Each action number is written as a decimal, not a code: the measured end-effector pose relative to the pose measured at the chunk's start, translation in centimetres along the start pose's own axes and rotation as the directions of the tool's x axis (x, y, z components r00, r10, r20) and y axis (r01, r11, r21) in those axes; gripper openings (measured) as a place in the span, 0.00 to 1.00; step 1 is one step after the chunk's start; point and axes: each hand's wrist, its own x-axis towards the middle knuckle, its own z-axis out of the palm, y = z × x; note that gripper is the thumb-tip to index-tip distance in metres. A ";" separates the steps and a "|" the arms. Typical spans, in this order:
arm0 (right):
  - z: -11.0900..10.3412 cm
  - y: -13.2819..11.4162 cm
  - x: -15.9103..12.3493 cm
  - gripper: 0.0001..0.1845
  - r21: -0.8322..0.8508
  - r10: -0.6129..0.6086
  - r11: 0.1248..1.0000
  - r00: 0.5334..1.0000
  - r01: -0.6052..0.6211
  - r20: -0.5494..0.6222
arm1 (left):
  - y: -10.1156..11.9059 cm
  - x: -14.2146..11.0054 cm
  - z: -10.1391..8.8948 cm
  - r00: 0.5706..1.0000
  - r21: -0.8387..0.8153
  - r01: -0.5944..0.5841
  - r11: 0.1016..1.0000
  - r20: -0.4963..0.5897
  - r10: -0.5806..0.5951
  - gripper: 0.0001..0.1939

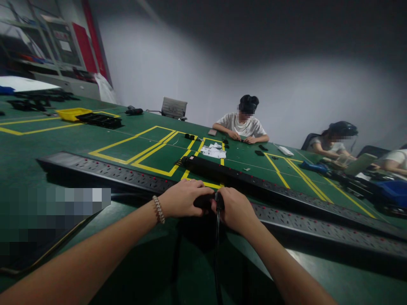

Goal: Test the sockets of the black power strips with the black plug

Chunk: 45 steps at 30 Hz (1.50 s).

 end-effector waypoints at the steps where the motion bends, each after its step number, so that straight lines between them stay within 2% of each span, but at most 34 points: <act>1: 0.2 -0.1 0.0 0.05 -0.014 -0.003 1.000 1.000 0.003 -0.003 | 0.0 0.0 0.0 1.000 -0.002 0.000 1.000 0.003 0.000 0.30; 4: 0.6 -0.4 -0.1 0.05 -0.039 -0.023 0.999 0.999 0.022 -0.026 | -0.1 0.0 0.0 1.000 -0.009 -0.004 1.000 0.000 0.004 0.30; 6: 0.5 -0.5 0.0 0.06 -0.032 -0.009 0.999 0.997 0.007 -0.082 | -0.1 0.0 0.0 1.000 -0.005 -0.005 1.000 -0.007 0.005 0.29; 10: -1.2 0.0 0.2 0.09 0.072 0.039 0.997 0.960 -0.020 -0.277 | 0.0 -0.1 -0.1 0.999 -0.008 -0.030 1.000 -0.013 0.030 0.25; 13: -2.5 0.8 0.2 0.09 0.160 0.094 0.986 0.941 -0.043 -0.325 | -0.1 -0.3 0.0 0.999 -0.012 -0.045 0.999 -0.024 0.044 0.27; 17: -2.5 1.7 -0.2 0.11 0.235 0.170 0.967 0.943 -0.102 -0.286 | -0.4 -0.3 0.2 0.999 0.045 -0.034 0.998 -0.033 0.035 0.30; 22: -1.7 2.3 -0.7 0.08 0.288 0.160 0.953 0.965 -0.095 -0.210 | -0.6 0.0 0.1 0.999 0.051 -0.037 0.998 -0.032 0.039 0.35; 27: -1.8 2.9 -1.1 0.08 0.309 0.117 0.949 0.976 -0.056 -0.183 | -1.2 -0.1 -0.5 0.999 0.011 -0.023 1.000 -0.026 0.024 0.40; 33: -2.2 2.7 -1.2 0.09 0.303 0.119 0.950 0.983 -0.073 -0.137 | -2.6 -1.5 -1.7 0.998 0.004 0.051 0.999 0.024 -0.051 0.40; 36: -2.0 1.9 -1.0 0.08 0.300 0.097 0.952 0.991 -0.067 -0.087 | -2.0 -1.5 -1.8 0.998 0.033 0.057 0.998 -0.002 -0.057 0.38; 40: -1.8 1.0 -0.8 0.08 0.212 0.040 0.977 0.998 -0.027 -0.057 | -0.2 -1.0 -1.2 0.998 0.046 0.001 0.999 -0.067 0.002 0.35; 45: -1.5 0.7 -0.8 0.09 0.134 -0.014 0.991 1.000 0.014 -0.004 | 0.7 -0.6 -0.4 0.996 0.041 -0.047 0.998 -0.078 0.050 0.33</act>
